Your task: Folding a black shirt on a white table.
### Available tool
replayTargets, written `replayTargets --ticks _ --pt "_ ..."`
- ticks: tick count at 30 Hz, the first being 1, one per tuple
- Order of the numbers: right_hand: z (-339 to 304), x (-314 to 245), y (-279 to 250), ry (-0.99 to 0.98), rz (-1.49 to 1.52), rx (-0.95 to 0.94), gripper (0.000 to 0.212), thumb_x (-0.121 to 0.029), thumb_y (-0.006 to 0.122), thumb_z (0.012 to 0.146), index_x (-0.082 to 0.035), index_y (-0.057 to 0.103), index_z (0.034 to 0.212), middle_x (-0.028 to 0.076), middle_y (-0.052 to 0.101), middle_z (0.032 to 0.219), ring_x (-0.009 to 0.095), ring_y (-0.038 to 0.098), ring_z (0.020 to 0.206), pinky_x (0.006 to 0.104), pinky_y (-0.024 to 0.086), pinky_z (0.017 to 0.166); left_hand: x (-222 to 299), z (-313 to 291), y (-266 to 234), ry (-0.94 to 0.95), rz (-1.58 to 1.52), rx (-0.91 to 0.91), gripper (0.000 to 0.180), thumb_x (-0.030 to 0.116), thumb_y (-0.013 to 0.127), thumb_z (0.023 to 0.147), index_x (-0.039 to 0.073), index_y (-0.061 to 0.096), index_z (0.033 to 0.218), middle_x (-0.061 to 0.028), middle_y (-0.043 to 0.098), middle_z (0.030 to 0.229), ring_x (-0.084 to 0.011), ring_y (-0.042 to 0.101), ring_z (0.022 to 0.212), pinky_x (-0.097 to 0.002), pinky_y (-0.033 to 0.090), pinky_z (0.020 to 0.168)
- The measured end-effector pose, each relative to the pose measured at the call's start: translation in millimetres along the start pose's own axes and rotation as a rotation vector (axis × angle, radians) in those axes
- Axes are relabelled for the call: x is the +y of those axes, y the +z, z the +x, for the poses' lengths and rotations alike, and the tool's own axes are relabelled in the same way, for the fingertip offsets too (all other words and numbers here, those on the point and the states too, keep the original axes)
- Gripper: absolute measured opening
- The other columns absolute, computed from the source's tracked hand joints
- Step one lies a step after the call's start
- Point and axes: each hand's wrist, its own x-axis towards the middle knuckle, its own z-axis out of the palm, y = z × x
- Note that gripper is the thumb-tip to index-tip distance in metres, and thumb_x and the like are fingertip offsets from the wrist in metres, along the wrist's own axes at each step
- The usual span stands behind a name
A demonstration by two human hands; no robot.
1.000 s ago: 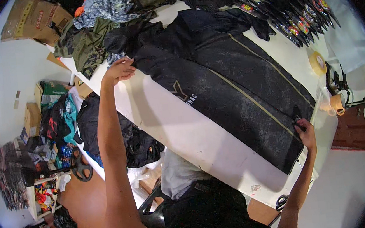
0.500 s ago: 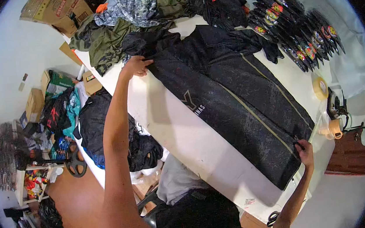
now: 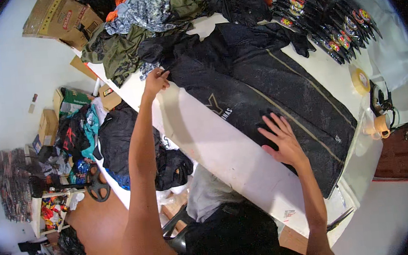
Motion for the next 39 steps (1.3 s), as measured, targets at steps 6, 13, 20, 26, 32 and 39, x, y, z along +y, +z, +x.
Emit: replayTargets --ticks 6,13,20,26,32,39 --pt "-12 -16 24 -0.083 -0.095 -0.278 0.081 -0.059 0.065 0.084 -0.017 0.043 0.148 0.016 0.024 0.160 0.039 0.019 0.148 0.0561 0.011 0.120 -5 2 -10 0.094 0.184 0.059 0.025 0.016 0.072 0.090 0.000 0.057 0.077 -0.0056 0.061 0.060 -0.0120 0.059 0.045 -0.0282 0.042 0.040" --pt "-36 -68 40 -0.080 -0.033 -0.287 0.085 -0.069 0.058 0.084 -0.017 0.041 0.150 0.018 0.024 0.160 0.039 0.018 0.148 0.0570 0.011 0.120 -27 -19 -46 0.130 0.288 0.030 0.029 0.016 0.075 0.088 0.001 0.056 0.071 -0.0048 0.057 0.055 -0.0102 0.054 0.042 -0.0287 0.041 0.041" --pt "-56 -78 38 0.007 0.066 -0.147 0.067 -0.051 0.062 0.091 -0.013 0.048 0.144 0.019 0.029 0.158 0.039 0.021 0.147 0.0587 0.012 0.119 2 -79 -6 0.394 0.608 0.512 0.018 0.014 0.076 0.082 0.003 0.065 0.089 -0.0168 0.067 0.099 -0.0361 0.063 0.093 -0.0435 0.050 0.080" --pt "-75 -66 39 0.311 -0.069 0.044 0.059 -0.042 0.061 0.093 -0.009 0.050 0.141 0.020 0.030 0.157 0.039 0.023 0.147 0.0601 0.016 0.118 56 -177 122 0.850 0.551 0.115 0.023 0.011 0.070 0.087 0.002 0.065 0.108 -0.0173 0.056 0.131 -0.0370 0.051 0.123 -0.0466 0.041 0.102" --pt "-111 -56 34 0.532 -0.134 0.191 0.063 -0.046 0.062 0.093 -0.009 0.049 0.142 0.021 0.031 0.156 0.041 0.025 0.146 0.0575 0.018 0.118 60 -245 207 0.904 0.804 -0.410 0.054 0.030 0.068 0.091 0.010 0.054 0.139 -0.0204 0.037 0.153 -0.0406 0.030 0.144 -0.0586 0.023 0.115" --pt "-201 -66 17 0.942 -0.308 0.324 0.067 -0.051 0.058 0.092 -0.006 0.050 0.141 0.024 0.033 0.154 0.044 0.026 0.144 0.0564 0.017 0.118 49 -233 206 0.860 0.915 -0.358 0.065 0.045 0.061 0.094 0.012 0.046 0.147 -0.0205 0.031 0.157 -0.0413 0.025 0.146 -0.0597 0.018 0.116"
